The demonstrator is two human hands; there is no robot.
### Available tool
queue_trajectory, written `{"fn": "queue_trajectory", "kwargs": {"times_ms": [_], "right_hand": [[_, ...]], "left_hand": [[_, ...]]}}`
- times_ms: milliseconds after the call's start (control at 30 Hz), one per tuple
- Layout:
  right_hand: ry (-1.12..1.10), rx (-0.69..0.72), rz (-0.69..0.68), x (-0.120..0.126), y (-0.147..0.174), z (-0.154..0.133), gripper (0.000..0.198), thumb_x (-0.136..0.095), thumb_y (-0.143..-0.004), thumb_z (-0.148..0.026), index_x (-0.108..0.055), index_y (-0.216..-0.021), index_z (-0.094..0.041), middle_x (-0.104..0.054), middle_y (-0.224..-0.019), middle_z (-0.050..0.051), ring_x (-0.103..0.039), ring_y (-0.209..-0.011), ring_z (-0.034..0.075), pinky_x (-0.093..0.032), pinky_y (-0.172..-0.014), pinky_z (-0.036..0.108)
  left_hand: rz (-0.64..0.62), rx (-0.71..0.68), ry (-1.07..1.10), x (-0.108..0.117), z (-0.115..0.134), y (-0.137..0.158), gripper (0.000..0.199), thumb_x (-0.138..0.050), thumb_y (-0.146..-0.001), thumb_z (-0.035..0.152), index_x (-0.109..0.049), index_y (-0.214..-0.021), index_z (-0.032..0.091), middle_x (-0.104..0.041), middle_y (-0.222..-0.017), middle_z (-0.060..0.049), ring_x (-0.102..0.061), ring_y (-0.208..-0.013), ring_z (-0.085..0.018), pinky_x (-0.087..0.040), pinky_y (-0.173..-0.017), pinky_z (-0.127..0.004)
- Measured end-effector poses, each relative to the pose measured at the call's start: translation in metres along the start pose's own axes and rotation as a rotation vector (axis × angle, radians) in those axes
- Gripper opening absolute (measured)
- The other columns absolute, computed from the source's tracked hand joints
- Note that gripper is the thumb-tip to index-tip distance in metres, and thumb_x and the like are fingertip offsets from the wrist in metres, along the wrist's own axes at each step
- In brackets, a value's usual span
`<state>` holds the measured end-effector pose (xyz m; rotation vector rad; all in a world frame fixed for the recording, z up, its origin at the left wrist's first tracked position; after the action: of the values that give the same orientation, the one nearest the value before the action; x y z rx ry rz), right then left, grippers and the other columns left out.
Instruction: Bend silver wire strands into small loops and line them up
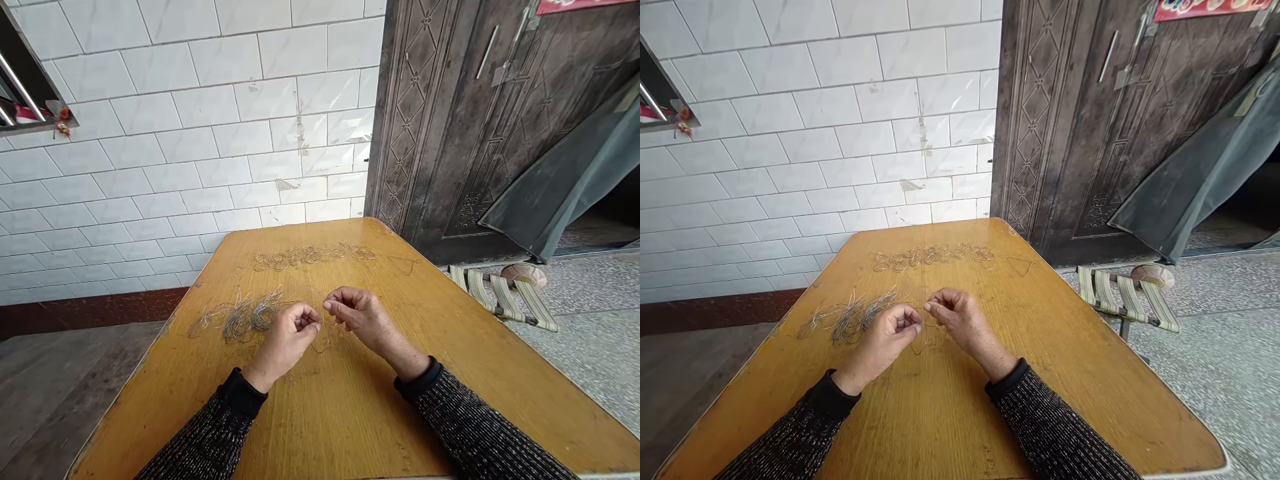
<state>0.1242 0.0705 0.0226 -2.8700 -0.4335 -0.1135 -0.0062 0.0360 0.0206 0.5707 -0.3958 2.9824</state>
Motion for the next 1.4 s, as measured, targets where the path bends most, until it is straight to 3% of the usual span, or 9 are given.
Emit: {"fn": "queue_trajectory", "kwargs": {"times_ms": [100, 200, 300, 433, 667, 800, 933, 1233, 1400], "right_hand": [[-0.024, 0.028, 0.016, 0.001, 0.000, -0.002, 0.021, -0.058, -0.071, -0.034, -0.054, -0.063, -0.016, -0.047, -0.052, -0.005, -0.042, -0.045, 0.006, -0.033, -0.042, 0.018], [-0.032, 0.051, 0.029, 0.003, 0.001, -0.005, 0.021, -0.058, -0.071, -0.035, -0.055, -0.064, -0.015, -0.047, -0.053, -0.005, -0.042, -0.044, 0.006, -0.032, -0.041, 0.018], [-0.038, 0.084, 0.030, 0.002, 0.002, -0.007, 0.021, -0.059, -0.071, -0.035, -0.055, -0.064, -0.015, -0.046, -0.053, -0.005, -0.041, -0.043, 0.005, -0.033, -0.041, 0.018], [-0.030, 0.103, 0.025, 0.000, 0.002, -0.005, 0.022, -0.057, -0.072, -0.035, -0.054, -0.062, -0.015, -0.046, -0.050, -0.005, -0.040, -0.041, 0.005, -0.033, -0.041, 0.018], [0.013, 0.042, 0.053, 0.000, 0.003, -0.003, 0.024, -0.057, -0.071, -0.036, -0.052, -0.060, -0.016, -0.048, -0.047, -0.004, -0.040, -0.037, 0.005, -0.033, -0.038, 0.018], [-0.029, -0.004, 0.042, -0.001, 0.004, -0.004, 0.026, -0.057, -0.071, -0.038, -0.049, -0.058, -0.016, -0.049, -0.046, -0.004, -0.040, -0.035, 0.005, -0.032, -0.037, 0.018], [-0.042, 0.014, 0.049, -0.001, 0.003, -0.004, 0.027, -0.056, -0.071, -0.039, -0.050, -0.059, -0.016, -0.049, -0.047, -0.004, -0.040, -0.036, 0.005, -0.032, -0.037, 0.018], [-0.015, 0.068, 0.054, -0.001, 0.004, -0.005, 0.028, -0.054, -0.073, -0.040, -0.050, -0.059, -0.016, -0.049, -0.050, -0.003, -0.042, -0.040, 0.006, -0.033, -0.040, 0.019], [-0.009, 0.082, 0.039, -0.002, 0.005, -0.007, 0.030, -0.053, -0.074, -0.042, -0.049, -0.058, -0.017, -0.048, -0.049, -0.003, -0.042, -0.040, 0.007, -0.033, -0.040, 0.019]], "left_hand": [[-0.118, 0.200, 0.352, -0.005, -0.011, 0.002, 0.017, -0.054, -0.075, 0.032, -0.054, -0.075, 0.015, -0.053, -0.070, 0.000, -0.047, -0.060, -0.009, -0.035, -0.057, -0.022], [-0.231, 0.313, 0.537, -0.010, -0.015, 0.005, 0.026, -0.057, -0.073, 0.039, -0.053, -0.072, 0.014, -0.052, -0.070, -0.001, -0.045, -0.059, -0.007, -0.032, -0.053, -0.020], [-0.249, 0.316, 0.514, -0.011, -0.013, 0.006, 0.023, -0.065, -0.067, 0.034, -0.054, -0.070, 0.013, -0.048, -0.064, 0.002, -0.041, -0.055, -0.006, -0.028, -0.050, -0.019], [-0.102, 0.266, 0.376, -0.007, -0.008, 0.004, 0.021, -0.069, -0.059, 0.024, -0.054, -0.070, 0.014, -0.050, -0.064, 0.003, -0.043, -0.057, -0.007, -0.031, -0.052, -0.020], [0.036, 0.065, 0.064, -0.001, -0.002, 0.001, 0.012, -0.065, -0.061, 0.020, -0.055, -0.066, 0.016, -0.046, -0.057, 0.005, -0.041, -0.054, -0.008, -0.033, -0.051, -0.021], [0.099, -0.020, -0.011, 0.002, 0.000, 0.001, 0.010, -0.064, -0.061, 0.018, -0.057, -0.069, 0.016, -0.051, -0.060, 0.003, -0.047, -0.058, -0.010, -0.038, -0.055, -0.023], [0.061, 0.046, 0.119, 0.000, -0.002, 0.001, 0.012, -0.065, -0.061, 0.018, -0.057, -0.071, 0.016, -0.057, -0.067, 0.001, -0.051, -0.062, -0.011, -0.041, -0.059, -0.024], [0.011, 0.234, 0.524, -0.005, -0.011, 0.002, 0.022, -0.068, -0.062, 0.027, -0.056, -0.074, 0.014, -0.054, -0.065, 0.001, -0.050, -0.060, -0.009, -0.039, -0.057, -0.022], [0.035, 0.228, 0.512, -0.003, -0.009, 0.002, 0.022, -0.069, -0.061, 0.028, -0.056, -0.072, 0.014, -0.053, -0.064, 0.002, -0.048, -0.057, -0.008, -0.036, -0.054, -0.021]]}}
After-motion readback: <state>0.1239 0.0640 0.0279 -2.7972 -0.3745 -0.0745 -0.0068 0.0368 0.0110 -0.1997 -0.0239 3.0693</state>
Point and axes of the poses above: each hand's wrist, its own y-axis away from the middle knuckle, its own x-axis out of the back of the hand, z = x × y, the point moved 5 cm from there along -y, towards the middle knuckle
